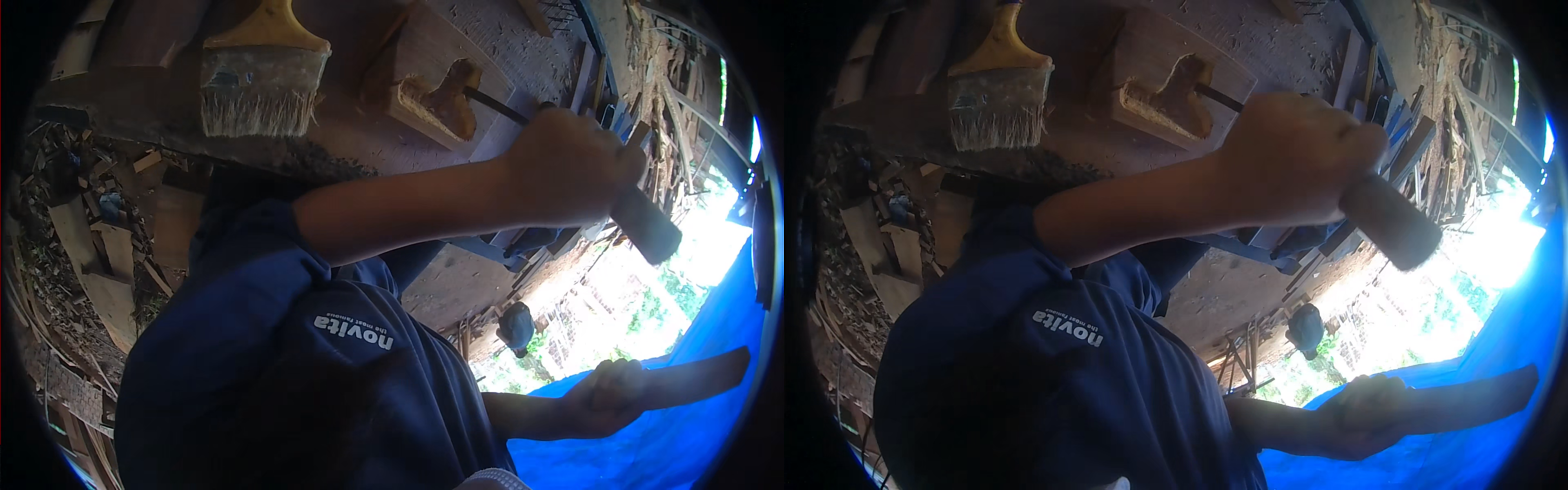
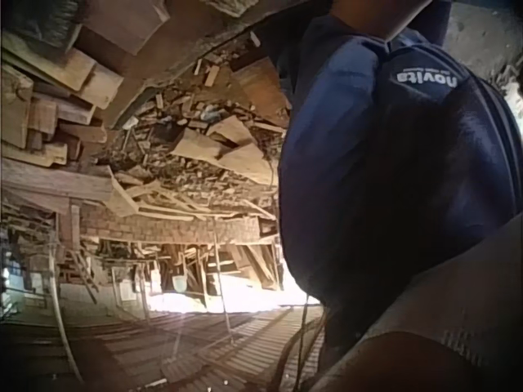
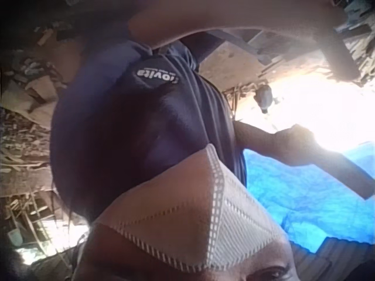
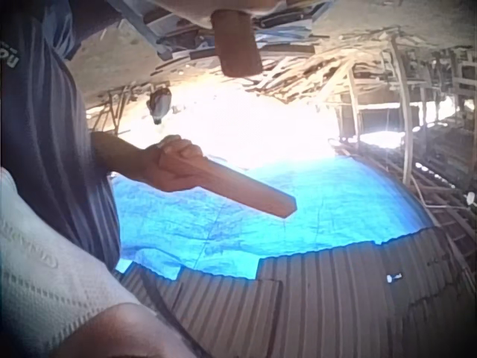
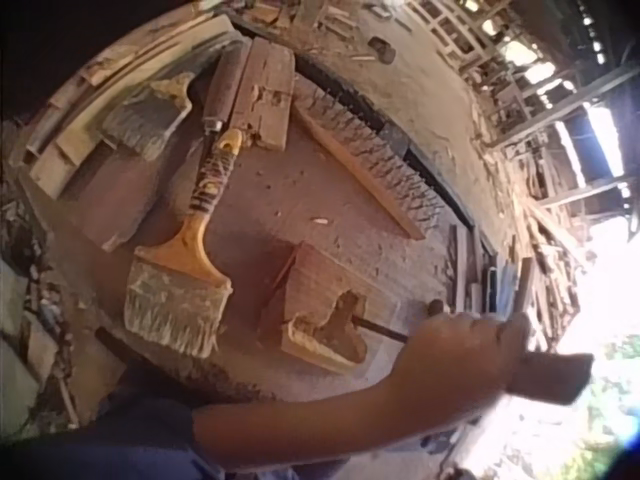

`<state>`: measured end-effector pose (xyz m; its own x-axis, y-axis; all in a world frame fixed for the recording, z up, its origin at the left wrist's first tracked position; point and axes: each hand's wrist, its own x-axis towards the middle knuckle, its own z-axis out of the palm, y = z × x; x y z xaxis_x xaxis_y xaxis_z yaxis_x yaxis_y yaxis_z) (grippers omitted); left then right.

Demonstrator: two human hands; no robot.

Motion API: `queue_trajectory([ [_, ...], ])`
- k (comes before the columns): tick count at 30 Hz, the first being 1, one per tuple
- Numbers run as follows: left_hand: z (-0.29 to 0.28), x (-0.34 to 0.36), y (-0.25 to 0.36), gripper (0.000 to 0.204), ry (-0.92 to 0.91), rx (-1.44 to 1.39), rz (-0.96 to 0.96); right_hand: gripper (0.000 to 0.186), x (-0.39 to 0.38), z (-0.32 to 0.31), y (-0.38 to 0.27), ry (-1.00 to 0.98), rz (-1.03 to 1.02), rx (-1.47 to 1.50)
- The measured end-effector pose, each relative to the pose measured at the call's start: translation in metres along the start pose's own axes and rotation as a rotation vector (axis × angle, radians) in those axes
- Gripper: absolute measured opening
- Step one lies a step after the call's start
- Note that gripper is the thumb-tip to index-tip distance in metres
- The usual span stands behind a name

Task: Using a hammer and chisel to carve or shape a piece of wood on a workbench.

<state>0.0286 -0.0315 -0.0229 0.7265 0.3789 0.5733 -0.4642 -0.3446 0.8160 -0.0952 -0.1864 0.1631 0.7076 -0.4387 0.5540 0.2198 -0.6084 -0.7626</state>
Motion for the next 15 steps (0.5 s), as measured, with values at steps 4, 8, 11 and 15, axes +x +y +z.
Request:
queue_trajectory([
  [4, 0.000, -0.002, 0.014, 0.024, 0.014, -0.004, 0.090, 0.022, -0.005, 0.014, -0.007, -0.065, -0.333, -0.452],
  [8, -0.001, -0.007, 0.014, 0.026, -0.008, 0.001, 0.091, 0.024, -0.012, 0.015, -0.002, 0.038, 0.110, -0.488],
  [11, -0.004, -0.004, 0.011, 0.025, 0.024, -0.028, 0.058, 0.023, -0.004, -0.004, 0.005, -0.408, 0.549, 0.644],
  [15, -0.002, -0.004, 0.012, 0.025, 0.018, -0.033, 0.045, 0.022, -0.015, 0.018, 0.002, 0.117, 0.248, -0.230],
])
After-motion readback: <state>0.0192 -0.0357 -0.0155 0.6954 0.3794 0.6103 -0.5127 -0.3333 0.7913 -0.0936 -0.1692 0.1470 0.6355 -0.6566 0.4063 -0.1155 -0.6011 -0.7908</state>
